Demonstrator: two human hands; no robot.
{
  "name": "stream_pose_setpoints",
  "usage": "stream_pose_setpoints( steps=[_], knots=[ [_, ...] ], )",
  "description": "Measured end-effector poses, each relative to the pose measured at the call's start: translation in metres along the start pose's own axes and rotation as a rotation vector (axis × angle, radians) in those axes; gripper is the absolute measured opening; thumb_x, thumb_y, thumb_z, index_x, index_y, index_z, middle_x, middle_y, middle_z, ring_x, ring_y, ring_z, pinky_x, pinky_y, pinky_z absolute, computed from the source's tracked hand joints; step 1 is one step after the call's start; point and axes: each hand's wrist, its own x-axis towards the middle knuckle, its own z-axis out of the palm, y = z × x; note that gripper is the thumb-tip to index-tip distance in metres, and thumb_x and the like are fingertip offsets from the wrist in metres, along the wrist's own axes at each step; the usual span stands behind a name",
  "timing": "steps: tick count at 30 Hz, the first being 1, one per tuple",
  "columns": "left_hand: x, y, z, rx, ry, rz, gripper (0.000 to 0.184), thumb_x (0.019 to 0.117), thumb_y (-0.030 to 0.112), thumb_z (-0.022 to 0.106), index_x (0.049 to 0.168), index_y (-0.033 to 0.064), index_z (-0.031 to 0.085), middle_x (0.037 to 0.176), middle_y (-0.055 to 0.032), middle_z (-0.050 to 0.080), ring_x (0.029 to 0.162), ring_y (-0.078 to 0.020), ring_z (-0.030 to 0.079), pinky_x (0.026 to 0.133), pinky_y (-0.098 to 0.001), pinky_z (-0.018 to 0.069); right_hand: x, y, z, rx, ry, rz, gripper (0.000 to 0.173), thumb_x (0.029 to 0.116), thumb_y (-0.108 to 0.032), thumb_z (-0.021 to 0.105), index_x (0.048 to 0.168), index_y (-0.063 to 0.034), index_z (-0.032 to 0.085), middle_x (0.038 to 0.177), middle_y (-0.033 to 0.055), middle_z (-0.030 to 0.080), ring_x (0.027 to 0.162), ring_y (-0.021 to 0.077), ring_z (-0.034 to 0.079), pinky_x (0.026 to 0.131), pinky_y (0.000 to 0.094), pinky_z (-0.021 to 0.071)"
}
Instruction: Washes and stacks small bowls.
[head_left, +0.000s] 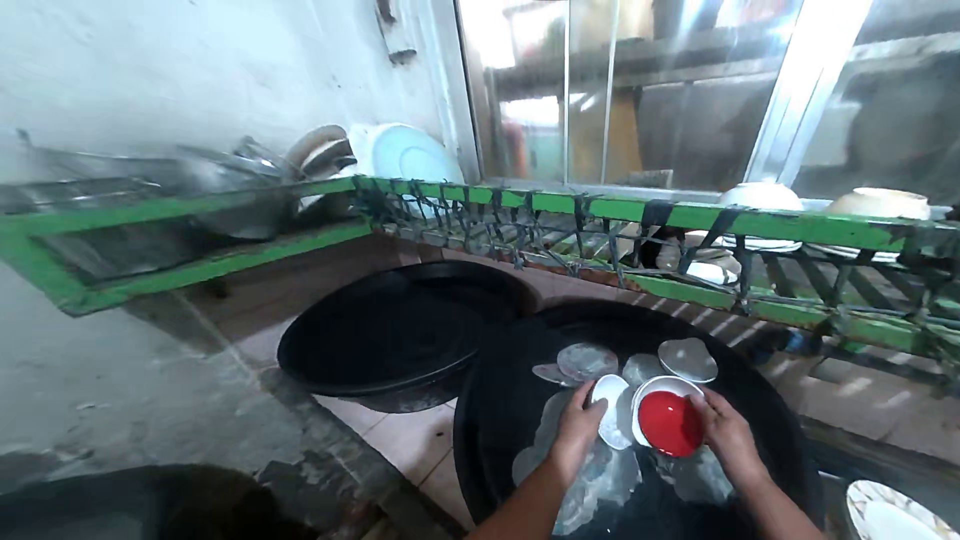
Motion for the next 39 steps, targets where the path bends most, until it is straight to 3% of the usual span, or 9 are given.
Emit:
stream_pose_setpoints(
  steps=[8, 14, 17, 20, 27, 30, 32, 35, 39],
  knots=[
    [0.003, -0.001, -0.013, -0.221, 0.237, -0.028, 0.045, 0.1105, 0.016, 0.041, 0.154, 0.0042, 0.039, 0.153, -0.0208, 0.045, 0.136, -0.0277, 0.05, 0.109, -0.0455, 0.0451, 0.009, 0.007, 0.0, 0.464, 0.084, 0.27, 0.037, 0.1065, -0.023, 0.053, 0.135, 0.0002, 0.054, 0.113, 0.0207, 0.066, 0.092, 0.0273, 0.068, 0.074, 0.0456, 0.0578],
    [-0.002, 0.011, -0.015, -0.084, 0.345, 0.205, 0.033, 0.1085, 0.012, 0.046, 0.135, 0.0018, 0.062, 0.146, -0.0163, 0.056, 0.136, -0.022, 0.051, 0.114, -0.0398, 0.0416, 0.009, 0.001, 0.005, 0.292, 0.055, 0.202, 0.035, 0.1064, -0.025, 0.053, 0.127, 0.0022, 0.06, 0.117, 0.0221, 0.065, 0.105, 0.0295, 0.063, 0.089, 0.0506, 0.051],
    [0.0, 0.01, -0.015, -0.191, 0.367, 0.209, 0.037, 0.1093, 0.016, 0.045, 0.14, 0.0006, 0.057, 0.147, -0.0177, 0.054, 0.134, -0.0225, 0.053, 0.111, -0.0405, 0.0448, 0.011, 0.0, 0.008, 0.22, 0.057, 0.137, 0.033, 0.106, -0.024, 0.055, 0.128, -0.0001, 0.062, 0.117, 0.0215, 0.067, 0.106, 0.031, 0.065, 0.091, 0.0523, 0.0517],
    [-0.006, 0.016, -0.008, -0.37, 0.301, 0.015, 0.048, 0.1109, 0.024, 0.043, 0.154, 0.0033, 0.038, 0.154, -0.0193, 0.044, 0.136, -0.0266, 0.051, 0.111, -0.0453, 0.0451, 0.005, -0.011, 0.011, 0.134, 0.011, 0.079, 0.033, 0.1052, -0.016, 0.055, 0.134, -0.001, 0.059, 0.123, 0.0222, 0.066, 0.11, 0.0322, 0.066, 0.095, 0.0518, 0.0513],
    [-0.013, 0.021, 0.003, -0.401, -0.013, -0.114, 0.036, 0.1086, 0.018, 0.049, 0.14, 0.0, 0.051, 0.117, -0.0181, 0.068, 0.102, -0.0226, 0.07, 0.089, -0.0402, 0.0589, -0.007, -0.025, 0.031, 0.273, -0.157, -0.06, 0.033, 0.1012, -0.012, 0.059, 0.132, -0.0005, 0.061, 0.116, 0.0148, 0.07, 0.099, 0.0183, 0.07, 0.089, 0.0379, 0.0571],
    [-0.015, 0.022, 0.002, -0.253, -0.115, -0.067, 0.037, 0.1063, 0.012, 0.052, 0.141, -0.0015, 0.053, 0.129, -0.0157, 0.064, 0.111, -0.0182, 0.066, 0.095, -0.0362, 0.0552, -0.004, -0.03, 0.026, 0.431, -0.254, 0.064, 0.035, 0.0979, -0.005, 0.057, 0.133, -0.0011, 0.057, 0.11, 0.013, 0.067, 0.085, 0.0148, 0.067, 0.072, 0.0331, 0.0566],
    [-0.009, 0.014, 0.0, -0.12, -0.232, 0.121, 0.036, 0.103, 0.007, 0.05, 0.135, -0.007, 0.058, 0.152, -0.0164, 0.049, 0.137, -0.0176, 0.05, 0.114, -0.0331, 0.0422, 0.0, -0.033, 0.023, 0.33, -0.332, 0.13, 0.042, 0.0979, -0.003, 0.057, 0.139, -0.0043, 0.054, 0.123, 0.016, 0.066, 0.101, 0.0209, 0.067, 0.084, 0.0396, 0.0564],
    [-0.003, 0.008, 0.001, 0.039, -0.267, 0.354, 0.032, 0.1, 0.008, 0.05, 0.12, -0.009, 0.068, 0.151, -0.0216, 0.049, 0.144, -0.0226, 0.044, 0.121, -0.0342, 0.0345, 0.002, -0.034, 0.022, 0.098, -0.41, 0.052, 0.043, 0.1058, -0.013, 0.053, 0.148, -0.0038, 0.05, 0.144, 0.0179, 0.057, 0.133, 0.0263, 0.056, 0.114, 0.0441, 0.0412],
    [-0.004, 0.012, -0.003, 0.038, -0.209, 0.385, 0.031, 0.0987, 0.01, 0.051, 0.117, -0.0025, 0.072, 0.159, -0.019, 0.04, 0.149, -0.0217, 0.036, 0.121, -0.0353, 0.0324, -0.005, -0.02, 0.024, -0.072, -0.093, -0.429, 0.045, 0.0986, -0.002, 0.055, 0.144, 0.0002, 0.055, 0.139, 0.0206, 0.061, 0.131, 0.0343, 0.058, 0.113, 0.0502, 0.0441]
  ],
)
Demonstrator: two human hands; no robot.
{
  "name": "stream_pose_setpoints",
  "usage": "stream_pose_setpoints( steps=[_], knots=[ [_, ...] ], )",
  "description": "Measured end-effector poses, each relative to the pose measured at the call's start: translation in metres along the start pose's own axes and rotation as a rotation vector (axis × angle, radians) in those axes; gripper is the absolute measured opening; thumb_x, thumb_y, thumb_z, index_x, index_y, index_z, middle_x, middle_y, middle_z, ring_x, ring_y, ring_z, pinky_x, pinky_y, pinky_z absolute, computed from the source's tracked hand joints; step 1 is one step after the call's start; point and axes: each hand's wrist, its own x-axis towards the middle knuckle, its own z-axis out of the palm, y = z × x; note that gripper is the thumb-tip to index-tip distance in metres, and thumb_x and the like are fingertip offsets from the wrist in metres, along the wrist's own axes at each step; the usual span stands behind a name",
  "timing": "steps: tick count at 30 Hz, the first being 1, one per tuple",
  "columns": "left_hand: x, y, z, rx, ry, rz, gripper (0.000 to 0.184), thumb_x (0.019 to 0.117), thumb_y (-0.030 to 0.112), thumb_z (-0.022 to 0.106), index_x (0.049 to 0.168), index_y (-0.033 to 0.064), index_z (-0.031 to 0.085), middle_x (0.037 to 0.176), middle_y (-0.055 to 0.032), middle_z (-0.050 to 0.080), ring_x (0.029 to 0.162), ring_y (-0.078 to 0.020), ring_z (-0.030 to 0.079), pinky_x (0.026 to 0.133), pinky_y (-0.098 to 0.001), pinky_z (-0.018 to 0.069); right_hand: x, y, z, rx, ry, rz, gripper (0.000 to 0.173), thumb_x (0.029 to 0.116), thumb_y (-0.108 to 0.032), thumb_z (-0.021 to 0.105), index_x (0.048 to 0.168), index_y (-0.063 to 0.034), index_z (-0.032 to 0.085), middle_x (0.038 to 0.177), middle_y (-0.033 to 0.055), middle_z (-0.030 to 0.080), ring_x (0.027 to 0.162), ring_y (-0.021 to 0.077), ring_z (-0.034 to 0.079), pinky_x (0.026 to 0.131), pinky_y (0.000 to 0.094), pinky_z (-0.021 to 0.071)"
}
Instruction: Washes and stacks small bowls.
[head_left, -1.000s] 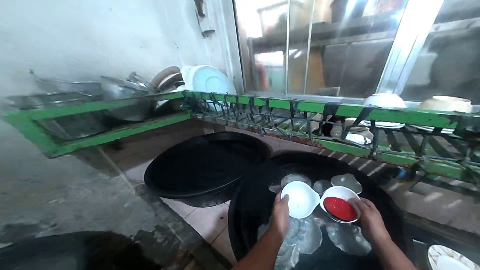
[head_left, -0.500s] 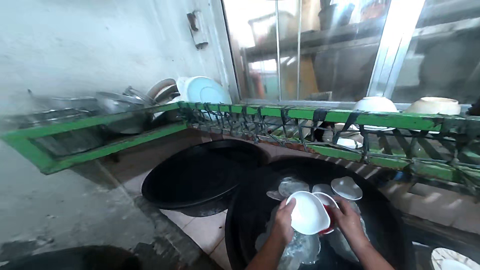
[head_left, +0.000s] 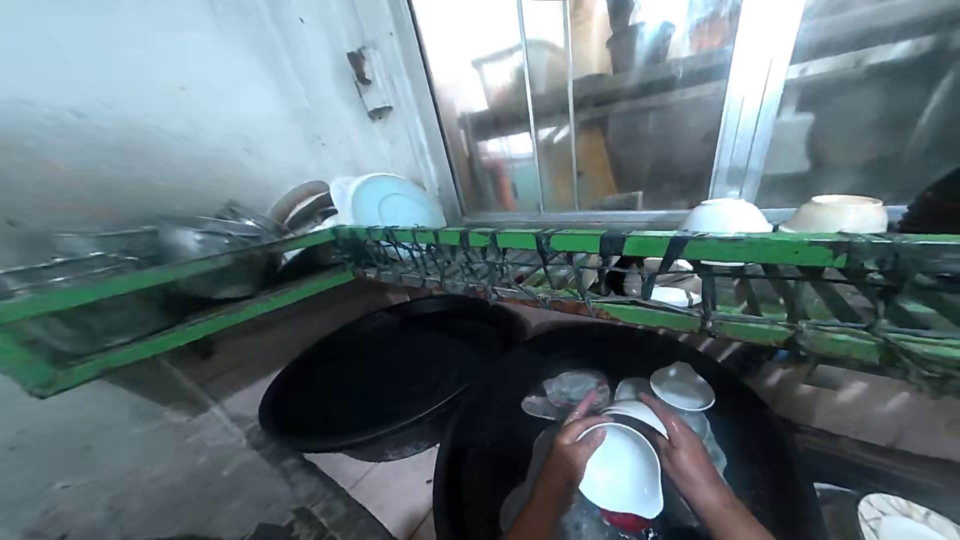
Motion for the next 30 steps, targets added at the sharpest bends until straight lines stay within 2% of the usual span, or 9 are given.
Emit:
stream_pose_setpoints(
  steps=[5, 9, 11, 14, 19, 21, 23, 26, 30],
  knots=[
    [0.0, 0.006, -0.006, -0.172, 0.109, -0.104, 0.036, 0.1001, 0.016, 0.049, 0.127, -0.0018, 0.065, 0.159, -0.0139, 0.042, 0.145, -0.0189, 0.042, 0.117, -0.0359, 0.0394, -0.004, 0.011, -0.006, -0.034, 0.284, -0.232, 0.054, 0.0824, 0.013, 0.053, 0.135, 0.0038, 0.062, 0.137, 0.0281, 0.059, 0.128, 0.0451, 0.057, 0.108, 0.0564, 0.0469],
    [-0.001, 0.009, -0.003, -0.299, 0.178, -0.122, 0.046, 0.1002, 0.017, 0.046, 0.14, -0.005, 0.053, 0.155, -0.0162, 0.046, 0.139, -0.0188, 0.049, 0.111, -0.0355, 0.0452, 0.001, 0.008, -0.012, 0.175, 0.394, -0.02, 0.048, 0.094, 0.007, 0.047, 0.142, 0.0103, 0.05, 0.147, 0.0309, 0.049, 0.138, 0.0407, 0.049, 0.115, 0.05, 0.0395],
    [-0.002, 0.011, -0.001, -0.341, 0.204, -0.153, 0.049, 0.1028, 0.019, 0.044, 0.147, -0.0023, 0.047, 0.15, -0.0157, 0.051, 0.132, -0.0184, 0.055, 0.106, -0.0361, 0.0498, 0.003, 0.002, -0.011, 0.358, 0.34, 0.196, 0.047, 0.1056, -0.01, 0.046, 0.151, 0.0031, 0.042, 0.153, 0.0244, 0.045, 0.138, 0.0313, 0.049, 0.112, 0.0455, 0.043],
    [-0.003, 0.008, 0.005, -0.382, 0.24, -0.168, 0.046, 0.1063, 0.02, 0.043, 0.147, -0.0007, 0.048, 0.143, -0.0155, 0.058, 0.126, -0.0197, 0.061, 0.103, -0.0377, 0.0529, 0.002, -0.018, 0.003, 0.571, 0.158, 0.398, 0.05, 0.1092, -0.026, 0.045, 0.153, -0.0018, 0.042, 0.15, 0.0209, 0.049, 0.133, 0.0262, 0.054, 0.109, 0.0451, 0.0463],
    [-0.004, 0.002, 0.005, -0.298, 0.309, -0.144, 0.054, 0.1064, 0.02, 0.042, 0.157, 0.0024, 0.034, 0.158, -0.0166, 0.042, 0.136, -0.0205, 0.052, 0.109, -0.0377, 0.0483, 0.0, -0.024, 0.016, 0.722, -0.065, 0.203, 0.059, 0.1079, -0.037, 0.028, 0.149, 0.0015, 0.046, 0.146, 0.0169, 0.055, 0.132, 0.0181, 0.055, 0.11, 0.0345, 0.0473],
    [-0.003, -0.001, 0.0, -0.334, 0.373, -0.194, 0.059, 0.1046, 0.016, 0.044, 0.16, 0.0036, 0.027, 0.159, -0.0189, 0.038, 0.135, -0.0232, 0.052, 0.106, -0.04, 0.0498, 0.008, -0.017, 0.002, 0.58, 0.075, 0.185, 0.054, 0.1057, -0.032, 0.037, 0.146, 0.0001, 0.051, 0.146, 0.0179, 0.055, 0.133, 0.0229, 0.054, 0.109, 0.039, 0.0454],
    [-0.002, -0.001, -0.003, -0.393, 0.484, -0.275, 0.051, 0.1062, 0.014, 0.047, 0.155, 0.0016, 0.035, 0.142, -0.0218, 0.054, 0.118, -0.025, 0.063, 0.095, -0.0407, 0.0559, 0.017, 0.007, -0.02, 0.384, 0.304, 0.222, 0.046, 0.1044, -0.022, 0.051, 0.144, 0.0003, 0.053, 0.15, 0.0223, 0.05, 0.14, 0.0328, 0.047, 0.115, 0.0495, 0.04],
    [0.0, 0.005, -0.01, -0.465, 0.596, -0.352, 0.041, 0.1055, 0.012, 0.05, 0.144, -0.0027, 0.043, 0.12, -0.0223, 0.063, 0.1, -0.0246, 0.068, 0.084, -0.0392, 0.0585, 0.029, 0.047, -0.04, 0.322, 0.535, 0.404, 0.048, 0.1043, -0.02, 0.055, 0.144, 0.006, 0.047, 0.146, 0.0292, 0.048, 0.137, 0.038, 0.047, 0.113, 0.0544, 0.0387],
    [0.004, 0.006, -0.02, -0.541, 0.629, -0.374, 0.045, 0.1019, 0.005, 0.051, 0.145, -0.0009, 0.04, 0.119, -0.023, 0.062, 0.098, -0.0261, 0.067, 0.082, -0.0406, 0.0583, 0.044, 0.07, -0.034, 0.324, 0.429, 0.621, 0.056, 0.1034, -0.015, 0.058, 0.153, 0.0015, 0.038, 0.151, 0.0295, 0.043, 0.138, 0.04, 0.046, 0.113, 0.0551, 0.0391]
  ],
)
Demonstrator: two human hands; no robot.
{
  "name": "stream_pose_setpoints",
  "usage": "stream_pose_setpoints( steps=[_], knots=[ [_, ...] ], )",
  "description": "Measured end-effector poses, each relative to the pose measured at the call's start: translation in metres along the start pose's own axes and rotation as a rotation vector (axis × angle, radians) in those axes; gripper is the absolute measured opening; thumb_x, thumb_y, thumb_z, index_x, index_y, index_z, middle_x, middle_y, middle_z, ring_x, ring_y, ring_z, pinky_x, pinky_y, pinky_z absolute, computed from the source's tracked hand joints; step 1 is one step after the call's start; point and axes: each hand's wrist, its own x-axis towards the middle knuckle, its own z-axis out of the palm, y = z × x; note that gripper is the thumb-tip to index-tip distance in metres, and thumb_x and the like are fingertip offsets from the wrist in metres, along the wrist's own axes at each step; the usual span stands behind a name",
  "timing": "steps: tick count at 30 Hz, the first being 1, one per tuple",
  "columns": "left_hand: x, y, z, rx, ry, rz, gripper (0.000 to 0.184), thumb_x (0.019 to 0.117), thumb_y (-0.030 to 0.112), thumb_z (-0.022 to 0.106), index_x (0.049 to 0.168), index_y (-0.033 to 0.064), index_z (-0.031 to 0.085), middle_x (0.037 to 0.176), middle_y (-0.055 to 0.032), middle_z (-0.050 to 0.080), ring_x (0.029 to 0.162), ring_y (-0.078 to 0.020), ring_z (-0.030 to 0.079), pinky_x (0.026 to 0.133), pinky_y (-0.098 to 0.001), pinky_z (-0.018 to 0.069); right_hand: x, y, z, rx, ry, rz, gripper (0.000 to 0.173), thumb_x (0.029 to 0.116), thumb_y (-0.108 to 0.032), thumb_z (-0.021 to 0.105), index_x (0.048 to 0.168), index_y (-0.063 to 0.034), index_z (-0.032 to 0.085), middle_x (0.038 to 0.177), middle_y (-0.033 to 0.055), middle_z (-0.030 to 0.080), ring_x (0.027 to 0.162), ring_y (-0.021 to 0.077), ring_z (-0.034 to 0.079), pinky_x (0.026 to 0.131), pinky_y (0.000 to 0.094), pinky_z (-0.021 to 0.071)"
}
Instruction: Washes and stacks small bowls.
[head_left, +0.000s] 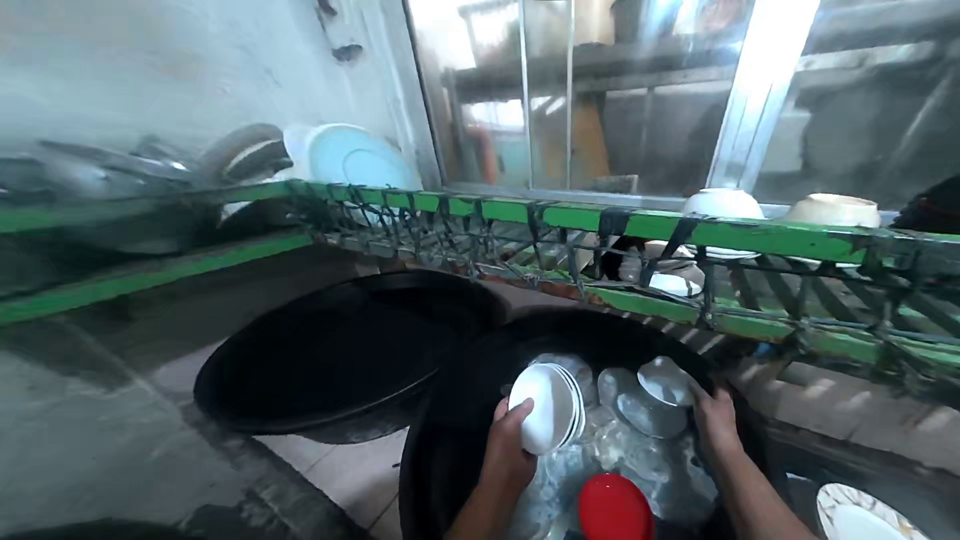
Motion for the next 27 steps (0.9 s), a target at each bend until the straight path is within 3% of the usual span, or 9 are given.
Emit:
stream_pose_setpoints(
  steps=[3, 5, 7, 9, 11, 14, 17, 21, 27],
  knots=[
    [0.003, 0.003, 0.002, 0.022, 0.074, -0.068, 0.042, 0.1007, 0.006, 0.056, 0.141, -0.0006, 0.046, 0.116, -0.0226, 0.062, 0.097, -0.0271, 0.066, 0.081, -0.042, 0.057, 0.008, 0.009, 0.009, -0.084, -0.029, 0.119, 0.072, 0.095, -0.003, 0.065, 0.158, -0.0038, 0.031, 0.148, 0.0326, 0.043, 0.125, 0.0444, 0.054, 0.099, 0.0577, 0.0484],
    [0.003, 0.006, 0.004, 0.026, 0.114, -0.109, 0.04, 0.1003, 0.008, 0.058, 0.138, -0.0007, 0.049, 0.117, -0.0222, 0.062, 0.101, -0.0276, 0.064, 0.083, -0.0431, 0.0557, 0.007, 0.011, 0.014, -0.014, -0.048, 0.186, 0.076, 0.0916, 0.004, 0.061, 0.159, -0.0053, 0.027, 0.139, 0.0299, 0.049, 0.108, 0.0373, 0.06, 0.085, 0.0515, 0.0532],
    [0.005, 0.007, 0.005, -0.013, 0.142, -0.098, 0.036, 0.1022, 0.009, 0.056, 0.135, -0.0025, 0.05, 0.117, -0.0225, 0.061, 0.101, -0.0279, 0.063, 0.085, -0.0429, 0.0549, 0.004, 0.009, 0.017, 0.106, -0.077, 0.292, 0.057, 0.0965, 0.003, 0.055, 0.15, -0.0008, 0.037, 0.117, 0.0213, 0.057, 0.086, 0.0244, 0.059, 0.072, 0.0395, 0.052],
    [0.009, 0.005, 0.005, -0.074, 0.157, -0.07, 0.034, 0.1037, 0.009, 0.053, 0.135, -0.0027, 0.051, 0.118, -0.0228, 0.061, 0.102, -0.0284, 0.063, 0.086, -0.0428, 0.0548, 0.004, 0.008, 0.021, 0.148, -0.093, 0.397, 0.03, 0.1006, -0.003, 0.052, 0.129, 0.0036, 0.048, 0.09, 0.012, 0.054, 0.065, 0.0152, 0.054, 0.058, 0.0298, 0.0492],
    [0.011, 0.002, 0.008, -0.132, 0.16, -0.061, 0.035, 0.1042, 0.01, 0.053, 0.137, -0.0011, 0.049, 0.121, -0.023, 0.06, 0.105, -0.0298, 0.063, 0.088, -0.0445, 0.0543, 0.0, 0.001, 0.021, 0.07, -0.131, 0.364, 0.037, 0.0993, 0.0, 0.05, 0.136, 0.0031, 0.047, 0.105, 0.0175, 0.057, 0.08, 0.0209, 0.059, 0.069, 0.0364, 0.0525],
    [0.013, -0.007, 0.016, -0.217, 0.103, -0.077, 0.043, 0.1051, 0.014, 0.052, 0.146, 0.0064, 0.041, 0.127, -0.0208, 0.06, 0.109, -0.0314, 0.063, 0.089, -0.0492, 0.0551, -0.009, -0.004, 0.024, -0.191, -0.181, 0.059, 0.043, 0.0991, 0.001, 0.051, 0.142, 0.004, 0.048, 0.128, 0.0313, 0.058, 0.111, 0.0414, 0.061, 0.091, 0.0596, 0.0496],
    [0.011, -0.016, 0.034, -0.252, 0.047, -0.148, 0.045, 0.1052, 0.017, 0.054, 0.148, 0.0122, 0.04, 0.13, -0.0188, 0.06, 0.112, -0.0322, 0.064, 0.09, -0.0519, 0.0552, -0.025, -0.015, 0.037, -0.378, -0.241, -0.316, 0.044, 0.1009, 0.006, 0.047, 0.144, -0.0013, 0.054, 0.143, 0.0279, 0.054, 0.129, 0.045, 0.055, 0.107, 0.0629, 0.0431],
    [0.004, -0.024, 0.054, -0.282, 0.034, -0.164, 0.041, 0.1051, 0.015, 0.053, 0.145, 0.0108, 0.045, 0.125, -0.0199, 0.063, 0.109, -0.0335, 0.065, 0.088, -0.0532, 0.0561, -0.063, -0.035, 0.057, -0.318, -0.311, -0.506, 0.047, 0.1, 0.006, 0.051, 0.146, -0.0034, 0.054, 0.134, 0.024, 0.063, 0.115, 0.0394, 0.066, 0.1, 0.0566, 0.0516],
    [0.009, -0.023, 0.052, -0.059, 0.116, 0.013, 0.043, 0.102, 0.011, 0.059, 0.142, 0.0005, 0.049, 0.119, -0.0226, 0.064, 0.102, -0.0288, 0.067, 0.086, -0.0455, 0.0569, -0.07, -0.041, 0.065, -0.061, -0.382, -0.373, 0.042, 0.1021, -0.001, 0.054, 0.143, -0.0039, 0.057, 0.13, 0.0175, 0.067, 0.113, 0.0246, 0.068, 0.1, 0.0435, 0.0539]
  ],
)
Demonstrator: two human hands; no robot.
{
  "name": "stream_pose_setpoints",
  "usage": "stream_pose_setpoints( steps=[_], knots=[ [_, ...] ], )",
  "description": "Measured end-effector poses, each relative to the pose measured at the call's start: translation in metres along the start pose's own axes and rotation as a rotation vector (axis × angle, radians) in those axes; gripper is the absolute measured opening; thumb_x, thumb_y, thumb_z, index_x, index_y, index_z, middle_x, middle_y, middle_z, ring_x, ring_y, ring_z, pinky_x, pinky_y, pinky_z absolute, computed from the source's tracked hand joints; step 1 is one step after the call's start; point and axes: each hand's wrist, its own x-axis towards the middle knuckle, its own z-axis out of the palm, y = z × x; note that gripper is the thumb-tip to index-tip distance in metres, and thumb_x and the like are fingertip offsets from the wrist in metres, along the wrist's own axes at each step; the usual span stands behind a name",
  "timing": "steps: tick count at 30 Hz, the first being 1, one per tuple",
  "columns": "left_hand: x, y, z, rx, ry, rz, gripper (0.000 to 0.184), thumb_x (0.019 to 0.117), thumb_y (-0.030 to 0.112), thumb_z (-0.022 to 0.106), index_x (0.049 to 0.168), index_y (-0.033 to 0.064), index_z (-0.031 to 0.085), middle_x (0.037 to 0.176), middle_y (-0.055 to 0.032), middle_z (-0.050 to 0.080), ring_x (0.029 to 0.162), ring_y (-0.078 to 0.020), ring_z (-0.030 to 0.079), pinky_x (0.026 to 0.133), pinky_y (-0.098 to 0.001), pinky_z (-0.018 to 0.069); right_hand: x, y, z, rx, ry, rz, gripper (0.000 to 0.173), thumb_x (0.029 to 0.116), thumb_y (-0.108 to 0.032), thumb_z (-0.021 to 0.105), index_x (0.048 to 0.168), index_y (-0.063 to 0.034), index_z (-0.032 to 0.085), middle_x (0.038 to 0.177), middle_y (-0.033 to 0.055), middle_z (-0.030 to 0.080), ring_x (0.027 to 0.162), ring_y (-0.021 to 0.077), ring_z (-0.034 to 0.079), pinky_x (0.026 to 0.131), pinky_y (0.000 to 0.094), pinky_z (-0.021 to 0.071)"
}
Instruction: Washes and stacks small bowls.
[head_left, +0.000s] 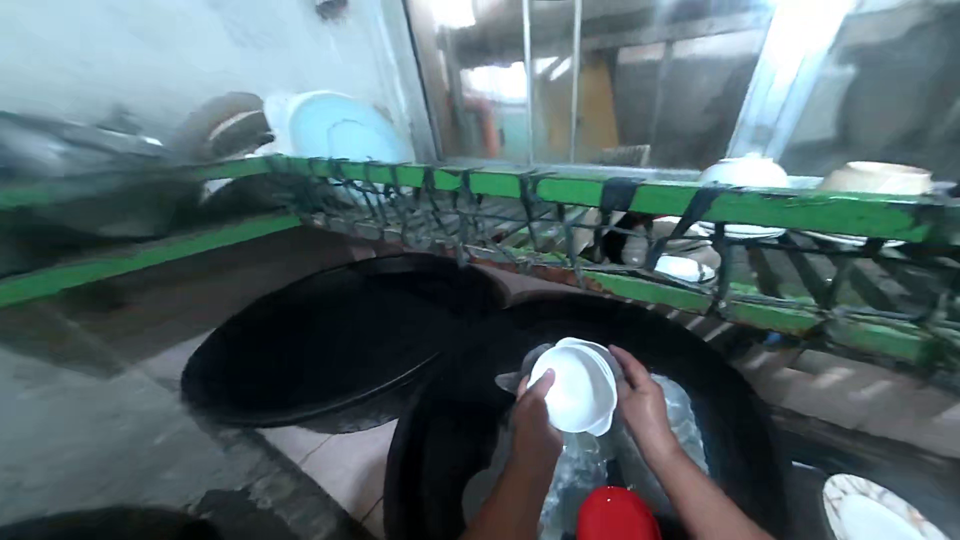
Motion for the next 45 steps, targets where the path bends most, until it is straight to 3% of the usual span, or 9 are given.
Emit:
stream_pose_setpoints(
  steps=[5, 8, 11, 15, 22, 25, 30, 40, 45],
  knots=[
    [0.008, -0.003, -0.002, -0.078, -0.044, -0.065, 0.047, 0.1058, 0.015, 0.05, 0.151, 0.0082, 0.039, 0.128, -0.0218, 0.059, 0.109, -0.0292, 0.064, 0.09, -0.0463, 0.0556, 0.015, 0.002, -0.012, 0.327, -0.192, 0.247, 0.042, 0.1115, -0.025, 0.038, 0.147, -0.0074, 0.051, 0.12, 0.0152, 0.068, 0.088, 0.0191, 0.07, 0.075, 0.0353, 0.0586],
    [0.012, -0.004, -0.003, -0.057, -0.012, -0.148, 0.048, 0.1043, 0.011, 0.051, 0.15, 0.008, 0.038, 0.131, -0.0248, 0.055, 0.11, -0.035, 0.062, 0.086, -0.053, 0.0556, 0.03, 0.026, -0.042, 0.003, -0.154, 0.213, 0.046, 0.1121, -0.028, 0.037, 0.15, -0.0045, 0.049, 0.144, 0.0169, 0.058, 0.13, 0.0279, 0.058, 0.111, 0.0471, 0.0434],
    [0.018, 0.003, -0.015, -0.067, 0.001, -0.144, 0.032, 0.1031, 0.01, 0.051, 0.133, -0.001, 0.051, 0.116, -0.0229, 0.06, 0.099, -0.0306, 0.064, 0.08, -0.0468, 0.0571, 0.046, 0.062, -0.063, -0.512, -0.136, 0.395, 0.046, 0.1065, -0.025, 0.054, 0.149, -0.0093, 0.052, 0.14, 0.0256, 0.058, 0.13, 0.0443, 0.055, 0.109, 0.0615, 0.042],
    [0.029, 0.019, -0.026, -0.147, 0.069, -0.105, 0.033, 0.1037, 0.012, 0.05, 0.135, -0.0007, 0.049, 0.119, -0.0222, 0.058, 0.1, -0.0292, 0.062, 0.082, -0.0433, 0.0554, 0.045, 0.075, -0.064, -0.75, -0.238, 0.571, 0.05, 0.1032, -0.014, 0.054, 0.15, 0.0015, 0.045, 0.148, 0.0291, 0.048, 0.138, 0.0448, 0.048, 0.113, 0.06, 0.0385],
    [0.034, 0.026, -0.025, -0.393, 0.091, -0.105, 0.041, 0.1027, 0.006, 0.047, 0.143, 0.0048, 0.043, 0.131, -0.0244, 0.055, 0.113, -0.038, 0.061, 0.087, -0.0579, 0.0548, 0.035, 0.106, -0.067, -0.679, -0.298, 0.629, 0.048, 0.1064, -0.014, 0.05, 0.147, 0.0118, 0.042, 0.15, 0.0336, 0.044, 0.144, 0.0431, 0.041, 0.119, 0.053, 0.0326],
    [0.029, 0.03, -0.02, -0.405, 0.099, -0.17, 0.038, 0.1025, 0.004, 0.046, 0.141, 0.0037, 0.045, 0.133, -0.0261, 0.054, 0.115, -0.042, 0.06, 0.087, -0.0628, 0.0541, 0.034, 0.092, -0.064, -0.708, -0.273, 0.642, 0.049, 0.1085, -0.018, 0.044, 0.153, 0.0021, 0.039, 0.152, 0.0295, 0.044, 0.144, 0.0431, 0.042, 0.118, 0.057, 0.0326],
    [0.028, 0.027, -0.019, -0.383, 0.086, -0.12, 0.032, 0.0992, 0.001, 0.049, 0.131, 0.0007, 0.051, 0.123, -0.0231, 0.059, 0.106, -0.0343, 0.063, 0.085, -0.0532, 0.0553, 0.041, 0.073, -0.057, -0.64, -0.157, 0.476, 0.037, 0.1035, -0.008, 0.052, 0.14, -0.0035, 0.057, 0.137, 0.0278, 0.059, 0.128, 0.0441, 0.057, 0.107, 0.0604, 0.0443],
    [0.014, 0.011, -0.013, -0.208, -0.065, -0.171, 0.024, 0.0983, 0.0, 0.047, 0.12, -0.0021, 0.056, 0.109, -0.022, 0.065, 0.096, -0.0313, 0.067, 0.08, -0.0491, 0.0576, 0.031, 0.016, -0.032, -0.555, 0.028, 0.068, 0.052, 0.0969, 0.004, 0.057, 0.147, -0.0056, 0.049, 0.122, 0.0265, 0.067, 0.107, 0.0461, 0.068, 0.093, 0.0629, 0.0527],
    [0.007, 0.013, -0.008, -0.189, -0.083, -0.174, 0.024, 0.1006, 0.003, 0.046, 0.123, 0.0001, 0.056, 0.109, -0.0211, 0.064, 0.094, -0.0312, 0.067, 0.078, -0.05, 0.0575, 0.018, 0.001, -0.005, -0.102, -0.044, 0.064, 0.04, 0.1045, -0.006, 0.053, 0.144, -0.0079, 0.055, 0.127, 0.0177, 0.067, 0.106, 0.0278, 0.069, 0.091, 0.0492, 0.0558]
  ],
)
